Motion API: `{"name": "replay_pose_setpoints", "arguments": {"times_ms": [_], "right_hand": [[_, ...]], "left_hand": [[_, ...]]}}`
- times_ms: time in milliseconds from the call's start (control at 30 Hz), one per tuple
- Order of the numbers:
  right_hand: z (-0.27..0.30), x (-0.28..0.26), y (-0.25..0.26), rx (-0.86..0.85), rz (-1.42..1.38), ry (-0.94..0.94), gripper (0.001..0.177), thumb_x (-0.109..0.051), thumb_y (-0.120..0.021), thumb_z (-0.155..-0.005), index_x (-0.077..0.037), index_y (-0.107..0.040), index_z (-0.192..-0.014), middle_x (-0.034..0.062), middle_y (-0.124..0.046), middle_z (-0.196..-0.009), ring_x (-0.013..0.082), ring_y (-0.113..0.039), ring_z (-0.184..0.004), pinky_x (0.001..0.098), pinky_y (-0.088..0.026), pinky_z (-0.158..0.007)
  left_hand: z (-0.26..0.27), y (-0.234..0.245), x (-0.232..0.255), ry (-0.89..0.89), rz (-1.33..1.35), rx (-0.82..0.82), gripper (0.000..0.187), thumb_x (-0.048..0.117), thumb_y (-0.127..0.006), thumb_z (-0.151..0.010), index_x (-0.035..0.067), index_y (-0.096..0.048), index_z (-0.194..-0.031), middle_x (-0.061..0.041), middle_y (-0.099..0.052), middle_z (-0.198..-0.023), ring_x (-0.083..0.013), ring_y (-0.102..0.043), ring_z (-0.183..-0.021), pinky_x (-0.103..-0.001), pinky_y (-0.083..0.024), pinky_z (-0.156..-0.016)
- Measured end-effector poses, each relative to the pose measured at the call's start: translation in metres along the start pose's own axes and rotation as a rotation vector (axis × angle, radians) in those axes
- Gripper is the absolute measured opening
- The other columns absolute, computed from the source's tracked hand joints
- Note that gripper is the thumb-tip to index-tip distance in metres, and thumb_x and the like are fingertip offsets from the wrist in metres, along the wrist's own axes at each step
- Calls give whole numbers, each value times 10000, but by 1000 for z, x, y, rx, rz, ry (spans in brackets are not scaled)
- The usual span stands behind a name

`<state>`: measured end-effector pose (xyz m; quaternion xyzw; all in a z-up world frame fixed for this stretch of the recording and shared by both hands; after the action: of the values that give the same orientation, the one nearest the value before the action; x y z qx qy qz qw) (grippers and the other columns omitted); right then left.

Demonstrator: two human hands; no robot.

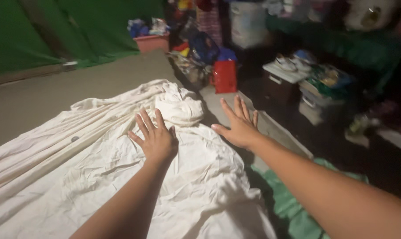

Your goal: The person unfolds and spreads a bedsheet over a mattress, tucking the corners and smoothing it by hand.

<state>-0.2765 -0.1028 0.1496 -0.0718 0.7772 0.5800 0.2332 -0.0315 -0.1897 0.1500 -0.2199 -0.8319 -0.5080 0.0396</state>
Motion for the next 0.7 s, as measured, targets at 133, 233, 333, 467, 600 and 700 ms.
{"name": "replay_pose_setpoints", "arguments": {"times_ms": [133, 233, 333, 467, 600, 700], "right_hand": [[-23, 7, 17, 4, 55, 114, 983, -655, -623, -884, -291, -105, -1636, 213, 81, -1702, 347, 83, -1581, 668, 53, -1184], [-29, 22, 34, 10, 18, 131, 990, -643, -631, -860, -337, -102, -1639, 190, 79, -1707, 359, 92, -1579, 649, 42, -1196], [-38, 35, 59, 13, 18, 178, 1011, -650, -633, -849, -333, -86, -1638, 185, 75, -1707, 346, 80, -1584, 653, 31, -1194], [-49, 55, 88, 21, -15, 239, 1003, -634, -646, -865, -323, -91, -1640, 188, 91, -1709, 353, 91, -1588, 656, 39, -1193], [-52, 86, 109, 17, -2, 214, 1012, -628, -660, -862, -321, -87, -1638, 181, 105, -1712, 355, 94, -1590, 663, 31, -1192], [-50, 117, 118, 25, 22, 161, 1016, -622, -659, -859, -332, -78, -1641, 181, 114, -1711, 355, 89, -1587, 669, 28, -1194]], "left_hand": [[-7, 0, 16, 33, -13, 54, 793, 430, -581, -944, 108, -256, -1592, -243, -47, -1686, -407, 45, -1552, -752, 10, -1130], [-6, -4, 38, 45, -19, 72, 786, 424, -583, -937, 126, -260, -1589, -238, -51, -1684, -404, 36, -1553, -756, -12, -1112], [-12, -8, 66, 55, -51, 74, 806, 443, -597, -923, 145, -263, -1593, -234, -67, -1678, -411, 25, -1551, -756, -11, -1132], [-18, -16, 94, 42, -5, 95, 792, 425, -596, -935, 144, -267, -1598, -240, -72, -1688, -414, 26, -1563, -755, -2, -1127], [-11, -37, 120, 37, 29, 79, 786, 407, -593, -945, 124, -265, -1602, -260, -66, -1686, -420, 39, -1562, -752, 18, -1128], [-7, -53, 139, 37, 71, 49, 767, 424, -577, -960, 136, -262, -1598, -251, -57, -1686, -412, 48, -1557, -760, 23, -1123]]}}
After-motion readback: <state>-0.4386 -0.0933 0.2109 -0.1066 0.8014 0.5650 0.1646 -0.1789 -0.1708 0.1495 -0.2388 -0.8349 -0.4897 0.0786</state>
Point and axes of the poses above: each hand's wrist, its own z-axis away from the middle knuckle, its own y-axis out of the back of the hand, x = y × z, the point moved 10 cm from there along -z, towards the middle knuckle
